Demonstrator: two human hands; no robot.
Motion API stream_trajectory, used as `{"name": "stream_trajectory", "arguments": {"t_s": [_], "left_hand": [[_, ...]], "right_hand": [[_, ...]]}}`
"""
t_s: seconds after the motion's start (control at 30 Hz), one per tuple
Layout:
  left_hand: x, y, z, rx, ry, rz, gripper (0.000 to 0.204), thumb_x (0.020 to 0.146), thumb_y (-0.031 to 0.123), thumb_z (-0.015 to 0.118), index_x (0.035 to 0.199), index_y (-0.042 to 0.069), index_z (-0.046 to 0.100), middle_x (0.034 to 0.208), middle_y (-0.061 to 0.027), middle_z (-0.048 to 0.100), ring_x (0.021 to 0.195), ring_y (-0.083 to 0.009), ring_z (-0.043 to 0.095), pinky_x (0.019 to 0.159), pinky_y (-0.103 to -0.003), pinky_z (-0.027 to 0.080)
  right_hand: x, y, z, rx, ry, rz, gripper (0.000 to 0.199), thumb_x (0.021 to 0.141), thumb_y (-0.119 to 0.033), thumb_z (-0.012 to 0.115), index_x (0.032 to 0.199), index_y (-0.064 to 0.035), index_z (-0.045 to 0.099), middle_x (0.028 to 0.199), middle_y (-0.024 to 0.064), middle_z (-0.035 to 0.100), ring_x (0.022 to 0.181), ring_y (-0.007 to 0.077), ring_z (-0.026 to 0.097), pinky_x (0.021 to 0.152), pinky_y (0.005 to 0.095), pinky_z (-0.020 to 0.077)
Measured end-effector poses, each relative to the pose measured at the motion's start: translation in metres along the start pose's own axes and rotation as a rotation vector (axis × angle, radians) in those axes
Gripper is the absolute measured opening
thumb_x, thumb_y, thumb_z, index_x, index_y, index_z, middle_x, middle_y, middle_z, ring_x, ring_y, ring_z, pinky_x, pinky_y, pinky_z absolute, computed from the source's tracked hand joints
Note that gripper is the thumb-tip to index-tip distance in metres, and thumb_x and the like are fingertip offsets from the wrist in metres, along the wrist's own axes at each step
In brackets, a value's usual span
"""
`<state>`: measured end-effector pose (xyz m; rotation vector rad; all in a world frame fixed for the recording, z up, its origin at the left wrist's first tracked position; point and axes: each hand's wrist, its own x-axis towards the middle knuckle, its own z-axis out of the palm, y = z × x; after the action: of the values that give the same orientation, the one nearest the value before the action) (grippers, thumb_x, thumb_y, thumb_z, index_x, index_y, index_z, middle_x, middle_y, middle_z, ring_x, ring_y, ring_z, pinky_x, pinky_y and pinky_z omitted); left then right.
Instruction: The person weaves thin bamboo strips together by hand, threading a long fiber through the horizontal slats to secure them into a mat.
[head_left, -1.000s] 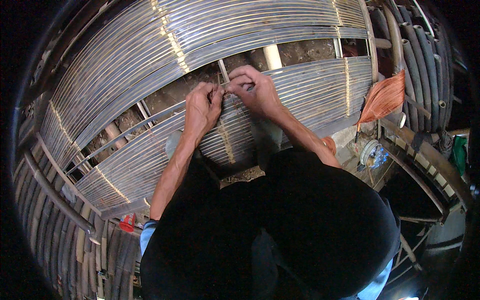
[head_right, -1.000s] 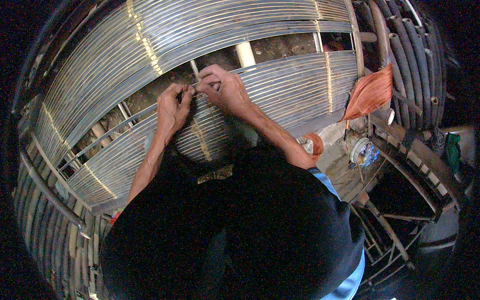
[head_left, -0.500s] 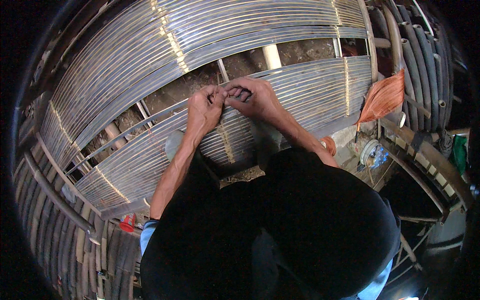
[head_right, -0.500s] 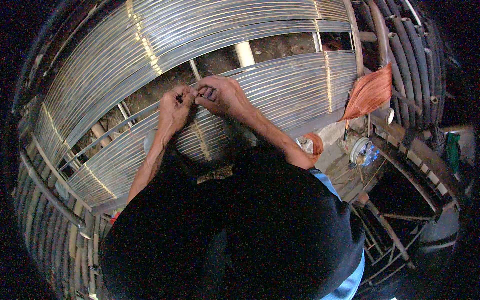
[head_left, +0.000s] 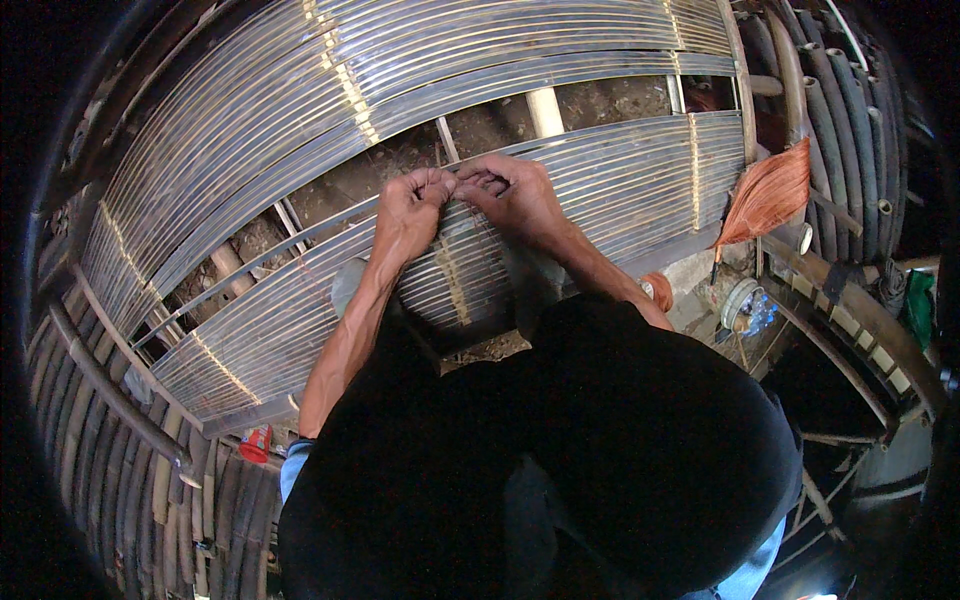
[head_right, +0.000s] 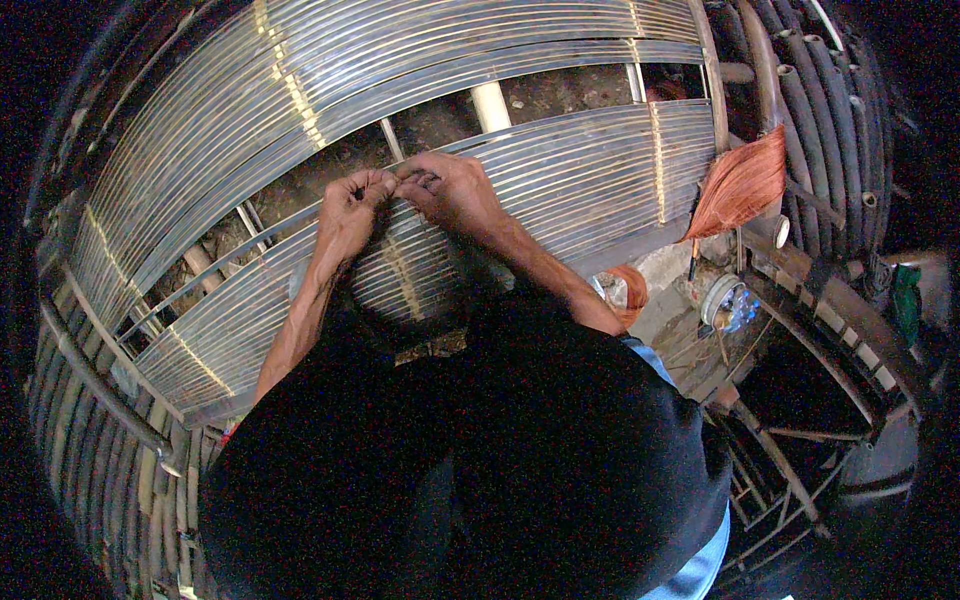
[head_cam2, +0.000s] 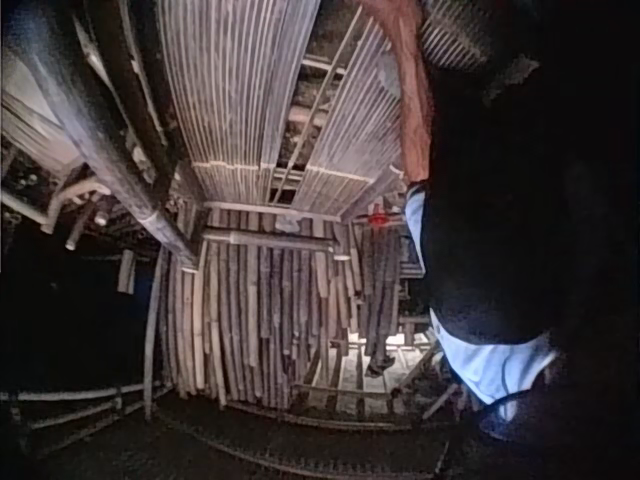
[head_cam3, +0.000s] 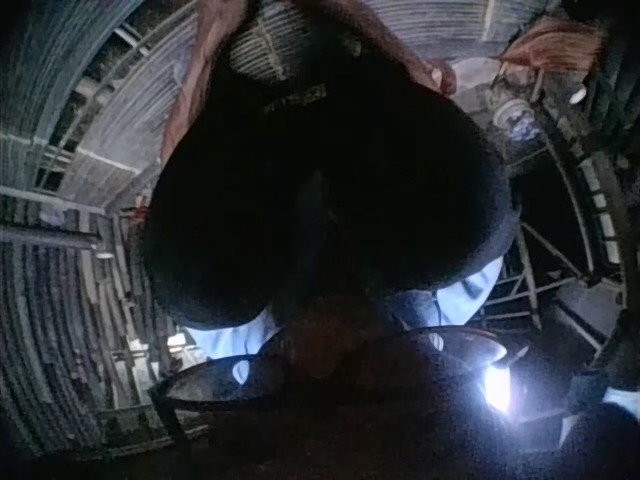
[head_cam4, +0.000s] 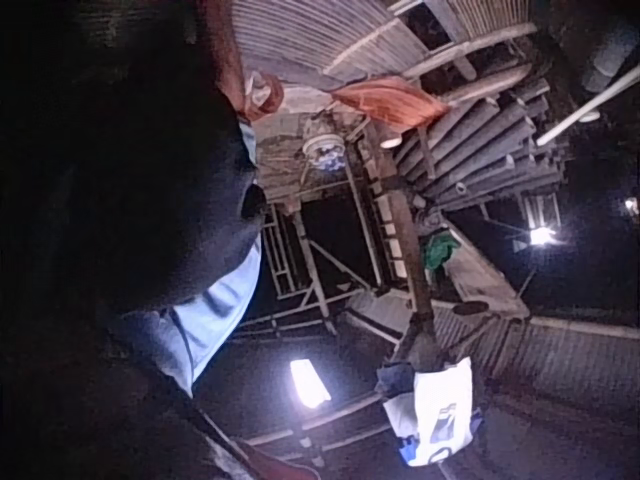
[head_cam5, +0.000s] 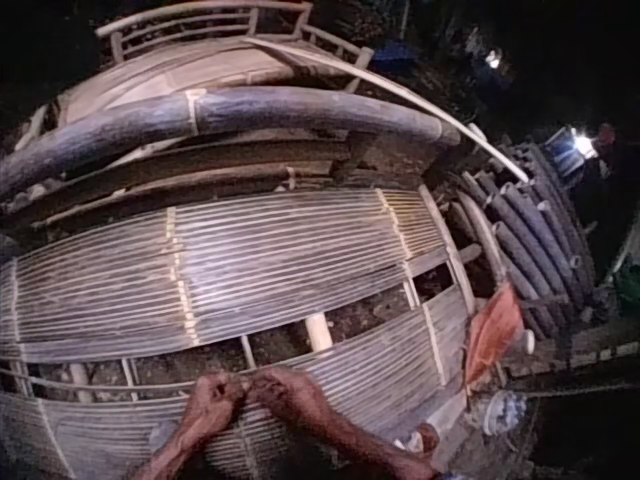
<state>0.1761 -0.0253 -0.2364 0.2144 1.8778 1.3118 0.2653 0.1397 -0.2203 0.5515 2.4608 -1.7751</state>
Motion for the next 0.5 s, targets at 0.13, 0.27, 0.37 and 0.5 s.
{"name": "stream_trajectory", "arguments": {"t_s": [0.13, 0.27, 0.37, 0.5], "left_hand": [[0.001, -0.001, 0.002, 0.102, 0.046, 0.001, 0.022, 0.093, 0.019, 0.067, 0.092, -0.002, 0.075, 0.07, -0.0059, 0.067, 0.065, -0.0105, 0.056, 0.063, -0.031, 0.048], [-0.002, 0.007, 0.008, 0.204, 0.156, -0.009, 0.023, 0.09, 0.021, 0.068, 0.088, -0.002, 0.074, 0.06, -0.0085, 0.062, 0.056, -0.0133, 0.055, 0.056, -0.035, 0.047], [-0.003, 0.0, 0.012, 0.224, 0.23, 0.145, 0.022, 0.089, 0.02, 0.069, 0.089, -0.001, 0.075, 0.06, -0.0094, 0.062, 0.055, -0.0148, 0.056, 0.055, -0.036, 0.046], [-0.004, 0.007, 0.012, 0.223, 0.185, 0.094, 0.02, 0.089, 0.019, 0.068, 0.089, 0.0, 0.075, 0.06, -0.0084, 0.061, 0.055, -0.0133, 0.055, 0.056, -0.035, 0.046]], "right_hand": [[0.0, 0.009, -0.008, -0.145, 0.035, -0.125, 0.016, 0.084, -0.007, 0.076, 0.099, -0.0063, 0.072, 0.091, 0.0117, 0.072, 0.079, 0.0257, 0.07, 0.069, 0.0356, 0.058], [-0.001, 0.006, -0.014, -0.14, 0.043, -0.189, 0.013, 0.087, -0.009, 0.072, 0.099, -0.006, 0.071, 0.098, 0.0131, 0.072, 0.085, 0.0297, 0.07, 0.073, 0.0383, 0.0568], [-0.006, 0.011, -0.009, -0.15, 0.04, -0.15, 0.011, 0.089, -0.012, 0.071, 0.099, -0.0067, 0.071, 0.1, 0.0138, 0.071, 0.087, 0.031, 0.07, 0.074, 0.0387, 0.0564], [-0.014, 0.017, -0.005, -0.115, 0.104, -0.181, 0.011, 0.089, -0.012, 0.071, 0.099, -0.0067, 0.07, 0.098, 0.0134, 0.071, 0.088, 0.0311, 0.07, 0.076, 0.0377, 0.0564]]}}
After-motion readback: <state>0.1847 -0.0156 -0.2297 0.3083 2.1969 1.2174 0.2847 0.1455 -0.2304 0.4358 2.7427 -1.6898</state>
